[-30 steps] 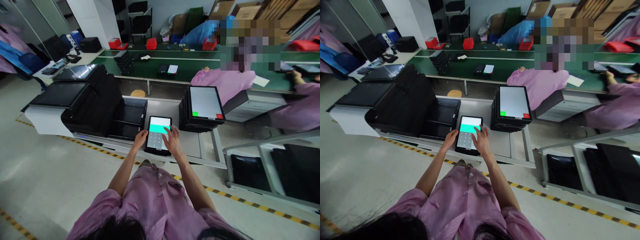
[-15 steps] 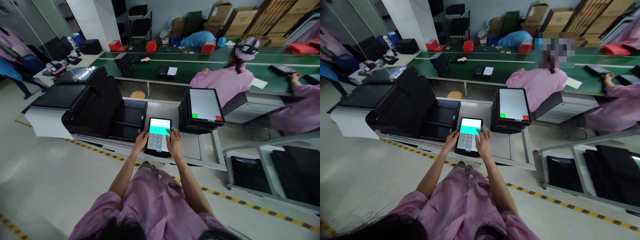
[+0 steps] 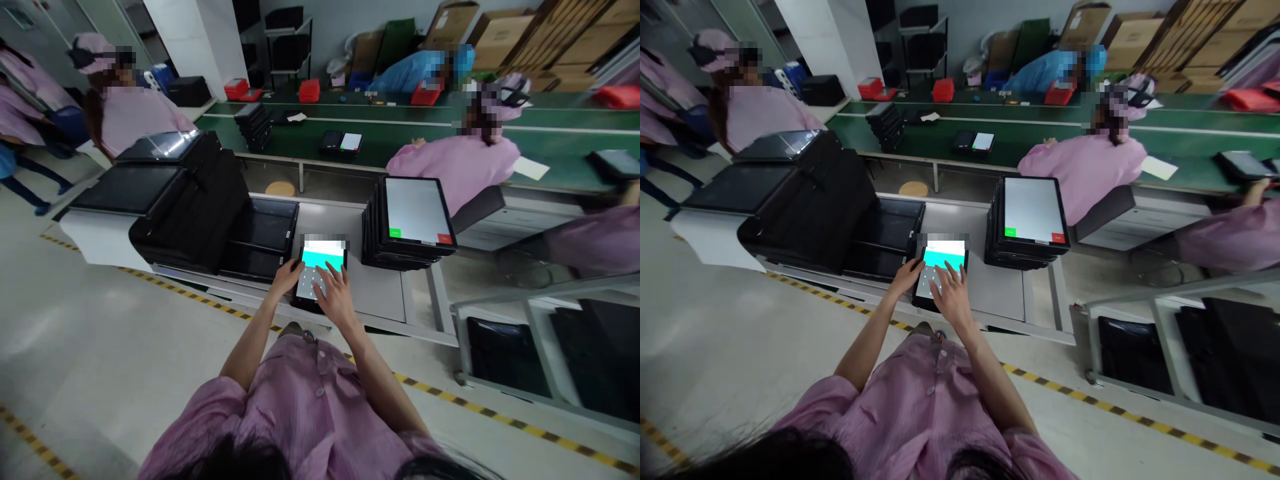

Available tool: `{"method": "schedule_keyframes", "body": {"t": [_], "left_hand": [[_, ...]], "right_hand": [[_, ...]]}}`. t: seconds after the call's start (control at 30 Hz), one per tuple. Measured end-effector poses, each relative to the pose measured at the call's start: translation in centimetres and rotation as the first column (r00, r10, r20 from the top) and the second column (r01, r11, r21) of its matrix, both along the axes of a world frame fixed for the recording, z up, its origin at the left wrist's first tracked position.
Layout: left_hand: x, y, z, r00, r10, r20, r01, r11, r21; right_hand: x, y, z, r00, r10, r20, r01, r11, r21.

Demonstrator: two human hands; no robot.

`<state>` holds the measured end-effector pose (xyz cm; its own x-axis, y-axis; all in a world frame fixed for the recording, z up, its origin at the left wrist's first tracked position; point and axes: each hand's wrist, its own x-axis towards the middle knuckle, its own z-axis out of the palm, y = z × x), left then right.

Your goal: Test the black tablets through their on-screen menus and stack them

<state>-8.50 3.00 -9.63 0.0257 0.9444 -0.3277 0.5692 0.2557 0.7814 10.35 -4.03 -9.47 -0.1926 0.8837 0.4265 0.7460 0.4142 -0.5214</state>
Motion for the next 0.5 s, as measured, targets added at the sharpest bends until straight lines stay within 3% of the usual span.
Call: {"method": "schedule_keyframes", "body": {"t": [0.1, 0.23, 0.5], "left_hand": [[0.1, 0.2, -0.3, 0.999, -0.023, -0.048, 0.024, 1.0, 0.012], [-0.2, 0.2, -0.2, 0.999, -0.037, 0.005, 0.037, 0.999, -0.004], [-0.6, -0.2, 0.4, 0.997, -0.042, 0.066, 0.042, 0.999, -0.008]], "right_hand": [[2.0, 0.6, -0.6, 0.99, -0.131, -0.041, 0.133, 0.99, 0.055], [3.8, 1.7, -1.8, 0.974, -0.222, -0.04, 0.224, 0.972, 0.065], [3.0, 2.6, -2.8, 0.974, -0.222, -0.039, 0.222, 0.975, -0.002]]}}
